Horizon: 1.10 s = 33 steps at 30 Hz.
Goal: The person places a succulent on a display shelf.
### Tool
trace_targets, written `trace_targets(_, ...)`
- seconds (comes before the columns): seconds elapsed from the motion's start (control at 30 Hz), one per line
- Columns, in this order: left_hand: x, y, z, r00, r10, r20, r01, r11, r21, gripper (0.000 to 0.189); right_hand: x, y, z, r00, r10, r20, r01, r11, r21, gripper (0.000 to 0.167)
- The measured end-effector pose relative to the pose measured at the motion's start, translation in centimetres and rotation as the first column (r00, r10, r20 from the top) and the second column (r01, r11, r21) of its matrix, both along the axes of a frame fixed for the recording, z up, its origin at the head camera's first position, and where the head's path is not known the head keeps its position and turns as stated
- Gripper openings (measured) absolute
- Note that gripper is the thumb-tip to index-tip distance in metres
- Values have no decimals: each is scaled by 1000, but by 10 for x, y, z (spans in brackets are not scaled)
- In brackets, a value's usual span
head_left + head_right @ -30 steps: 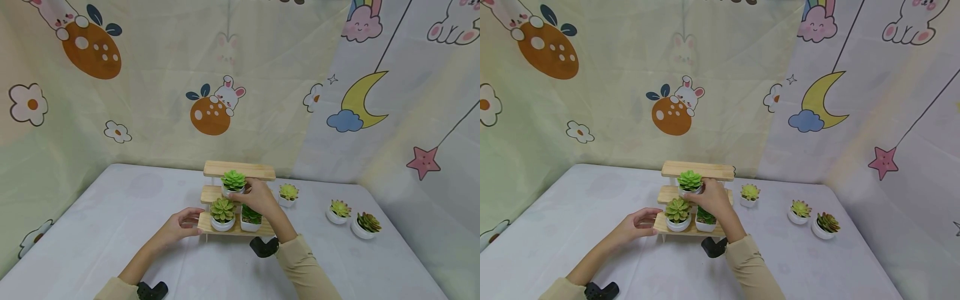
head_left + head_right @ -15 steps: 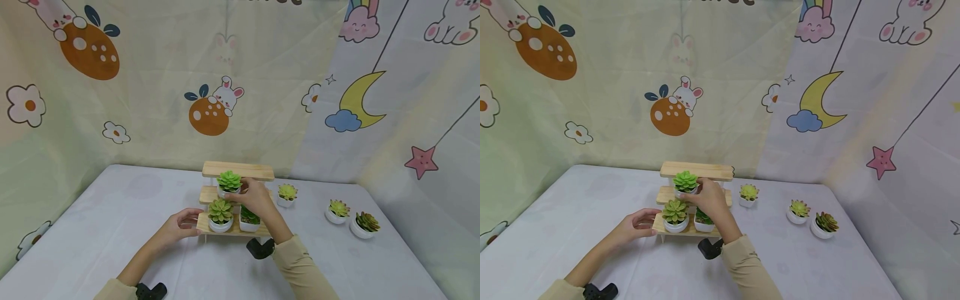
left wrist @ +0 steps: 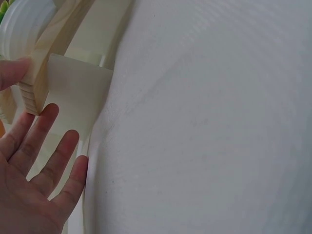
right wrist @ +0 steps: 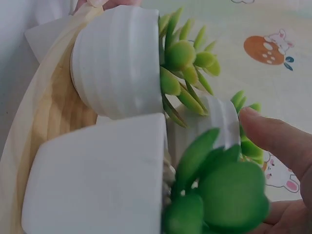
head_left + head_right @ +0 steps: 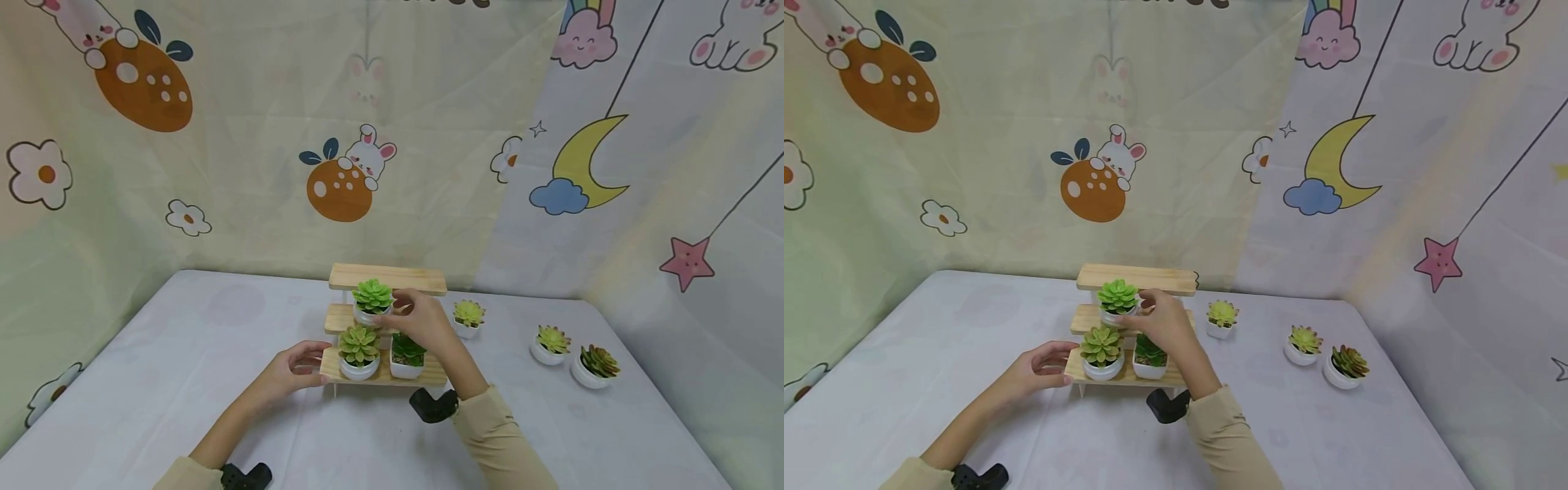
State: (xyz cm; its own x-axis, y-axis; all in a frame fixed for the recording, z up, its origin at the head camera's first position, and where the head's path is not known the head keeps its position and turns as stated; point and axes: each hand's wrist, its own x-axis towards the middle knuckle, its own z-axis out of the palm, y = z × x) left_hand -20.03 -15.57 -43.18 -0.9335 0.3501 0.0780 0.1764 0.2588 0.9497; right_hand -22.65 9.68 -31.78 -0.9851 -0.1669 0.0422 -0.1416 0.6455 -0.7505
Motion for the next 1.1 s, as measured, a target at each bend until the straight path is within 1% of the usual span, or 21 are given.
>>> trace_targets(0.2, 0, -1, 0, 1000, -1, -4, 1, 1000, 0, 56, 2, 15, 4, 1000, -18, 9, 18, 1000, -24, 56)
trace_targets(0.33, 0, -1, 0, 1000, -4, -2, 4, 1000, 1, 56, 2, 27, 7, 1000, -19, -11, 18, 999, -31, 55)
trace_targets(0.6, -1, -1, -1, 1000, -2, -5, 2, 1000, -2, 56, 2, 57, 7, 998, -46, -32, 43, 996, -75, 60)
trace_targets(0.9, -2, 0, -2, 1000, 8, 4, -8, 1000, -18, 56, 2, 85, 4, 997, -79, -26, 77, 994, -79, 63)
trace_targets(1.1, -2, -1, -2, 1000, 4, 2, -4, 1000, -11, 57, 1, 102, 3, 995, -98, -9, 97, 992, -77, 64)
